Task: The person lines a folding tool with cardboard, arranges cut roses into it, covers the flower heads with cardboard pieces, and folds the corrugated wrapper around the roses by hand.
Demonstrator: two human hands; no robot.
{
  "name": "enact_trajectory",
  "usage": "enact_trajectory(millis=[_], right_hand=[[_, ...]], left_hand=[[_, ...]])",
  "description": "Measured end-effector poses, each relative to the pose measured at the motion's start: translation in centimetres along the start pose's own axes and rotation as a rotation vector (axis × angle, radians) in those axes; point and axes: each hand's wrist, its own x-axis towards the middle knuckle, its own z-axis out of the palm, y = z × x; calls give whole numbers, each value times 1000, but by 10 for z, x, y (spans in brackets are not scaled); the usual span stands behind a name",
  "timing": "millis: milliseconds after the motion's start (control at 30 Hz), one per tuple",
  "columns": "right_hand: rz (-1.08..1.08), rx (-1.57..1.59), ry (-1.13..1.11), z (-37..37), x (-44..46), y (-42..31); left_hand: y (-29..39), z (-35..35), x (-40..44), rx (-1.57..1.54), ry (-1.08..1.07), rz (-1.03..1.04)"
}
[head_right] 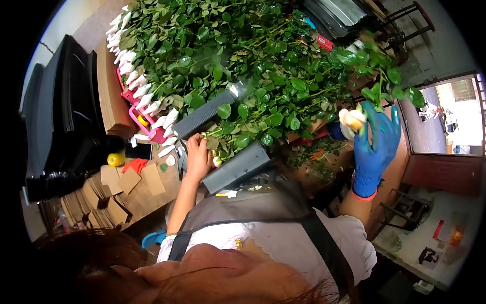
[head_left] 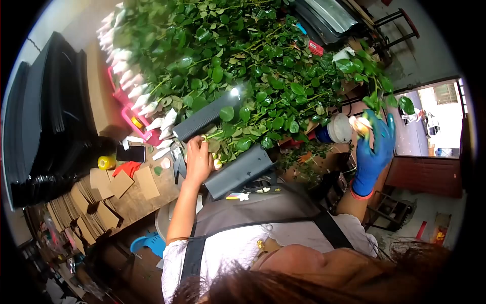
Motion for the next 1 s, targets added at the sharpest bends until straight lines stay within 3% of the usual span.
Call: enact_trajectory(millis=[33, 100, 200, 367, 500, 567, 733, 833, 1000], right_hand=[[18, -36, -19, 8, -5, 9], [191, -173, -299, 26, -35, 41], [186, -109, -915, 41, -44, 51], [-184, 467, -608, 122, -7, 13], [-333, 905, -644, 211, 38, -50], [-418, 806, -656, 269, 52, -71], [-443, -113, -710, 383, 71, -118], [-459, -184, -762, 413, 63, -126], [-529, 89, -803, 404, 92, -102]], left_hand=[[-1, -1, 0, -25, -14, -21], [-2, -1, 0, -77, -38, -62], [2, -6, 1, -78, -31, -76], [1, -2, -1, -83, 1, -66], [4, -3, 0, -76, -29, -112], [3, -1, -2, -62, -8, -112], [8, -2, -1, -106, 4, -141], [7, 0, -1, -120, 16, -148], [4, 2, -2, -148, -11, -186]])
